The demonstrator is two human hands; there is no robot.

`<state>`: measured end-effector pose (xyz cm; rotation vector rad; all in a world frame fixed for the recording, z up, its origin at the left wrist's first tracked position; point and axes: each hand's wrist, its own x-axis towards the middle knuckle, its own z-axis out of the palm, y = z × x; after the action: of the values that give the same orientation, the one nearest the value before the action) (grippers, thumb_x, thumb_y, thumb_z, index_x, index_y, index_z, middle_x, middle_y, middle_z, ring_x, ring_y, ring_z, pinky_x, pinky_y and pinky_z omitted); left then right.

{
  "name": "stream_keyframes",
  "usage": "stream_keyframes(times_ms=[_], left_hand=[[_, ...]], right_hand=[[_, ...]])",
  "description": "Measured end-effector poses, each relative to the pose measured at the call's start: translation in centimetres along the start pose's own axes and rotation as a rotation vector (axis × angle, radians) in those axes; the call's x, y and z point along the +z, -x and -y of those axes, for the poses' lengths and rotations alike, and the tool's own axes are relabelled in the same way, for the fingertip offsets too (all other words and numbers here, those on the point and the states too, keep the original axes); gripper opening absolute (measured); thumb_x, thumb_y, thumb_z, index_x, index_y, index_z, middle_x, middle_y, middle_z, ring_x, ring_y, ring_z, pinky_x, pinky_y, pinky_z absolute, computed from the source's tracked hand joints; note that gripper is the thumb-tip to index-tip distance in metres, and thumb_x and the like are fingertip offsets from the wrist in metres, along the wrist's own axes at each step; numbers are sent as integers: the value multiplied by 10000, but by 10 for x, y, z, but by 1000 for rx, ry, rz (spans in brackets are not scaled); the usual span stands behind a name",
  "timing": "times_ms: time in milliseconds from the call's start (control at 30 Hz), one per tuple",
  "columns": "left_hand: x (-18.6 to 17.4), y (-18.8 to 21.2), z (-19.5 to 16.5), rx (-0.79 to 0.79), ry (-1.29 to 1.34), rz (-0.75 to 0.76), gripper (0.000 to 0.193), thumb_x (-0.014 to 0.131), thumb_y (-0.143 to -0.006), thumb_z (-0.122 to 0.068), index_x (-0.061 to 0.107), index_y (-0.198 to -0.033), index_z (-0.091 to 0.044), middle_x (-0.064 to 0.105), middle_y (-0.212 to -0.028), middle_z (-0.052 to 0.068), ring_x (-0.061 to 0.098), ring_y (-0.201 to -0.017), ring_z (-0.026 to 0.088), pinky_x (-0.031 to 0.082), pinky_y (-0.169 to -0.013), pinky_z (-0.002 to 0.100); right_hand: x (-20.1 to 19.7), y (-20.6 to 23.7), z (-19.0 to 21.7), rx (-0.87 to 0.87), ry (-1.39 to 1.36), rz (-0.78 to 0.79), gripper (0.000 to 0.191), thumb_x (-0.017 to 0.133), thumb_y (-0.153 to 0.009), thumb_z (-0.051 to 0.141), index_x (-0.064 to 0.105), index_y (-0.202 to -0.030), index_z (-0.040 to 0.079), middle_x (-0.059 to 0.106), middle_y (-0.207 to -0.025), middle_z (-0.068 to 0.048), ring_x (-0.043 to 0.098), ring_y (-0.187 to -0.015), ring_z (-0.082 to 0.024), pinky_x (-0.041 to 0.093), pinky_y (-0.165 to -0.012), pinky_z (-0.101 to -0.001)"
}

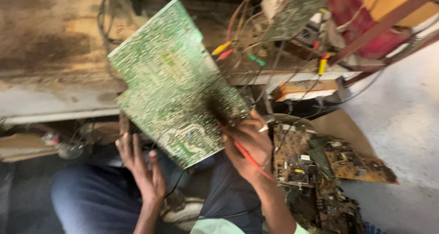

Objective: The person sits on the floor of a repair shop holding a large green circuit board propped against the workbench and touches a red multimeter probe to various points on the board, moving the probe between components to test the board. They occasionally reposition the board and reach toward the bench before resuming probing.

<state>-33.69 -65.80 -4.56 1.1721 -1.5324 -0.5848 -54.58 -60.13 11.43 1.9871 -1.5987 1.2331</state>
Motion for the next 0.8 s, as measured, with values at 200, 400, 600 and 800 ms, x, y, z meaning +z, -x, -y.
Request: stream_keyframes(times_ms=[200, 400, 600, 800], left_hand=[[-6, -1, 5, -20, -21, -11, 577, 414, -1137, -353, 384, -1593, -2, 256, -1711, 189, 108, -1629, 417, 120, -1307, 562], [-9, 1, 5, -42, -24, 6, 564, 406, -1140, -334, 379, -1594, 1, 250, -1712, 192, 96, -1627, 421, 119, -1307, 564], [-7, 1, 12, -29, -27, -5, 579, 405, -1136, -353, 388, -1589, 7, 255, -1710, 192, 105, -1629, 417, 116, -1308, 569], [-1, -1, 7, -41, 3, -4, 576, 430, -1118, -338, 404, -1560, 31, 254, -1702, 211, 105, -1621, 435, 122, -1294, 571]], right_hand=[[-2, -1, 9, 24, -38, 32, 201, 795, -848, -41, 734, -1035, 2, 735, -920, -102, 704, -906, -253, 480, -1151, -474], [0, 1, 11, 21, -40, 51, 190, 773, -858, -57, 727, -1038, -18, 735, -918, -108, 704, -865, -250, 479, -1137, -471], [6, 5, 8, 21, -5, 68, 206, 788, -841, -44, 732, -1033, 4, 742, -915, -96, 714, -876, -244, 470, -1152, -481], [8, 3, -2, 0, -60, -10, 226, 806, -804, -33, 740, -1007, 40, 758, -914, -53, 728, -863, -190, 462, -1137, -486]])
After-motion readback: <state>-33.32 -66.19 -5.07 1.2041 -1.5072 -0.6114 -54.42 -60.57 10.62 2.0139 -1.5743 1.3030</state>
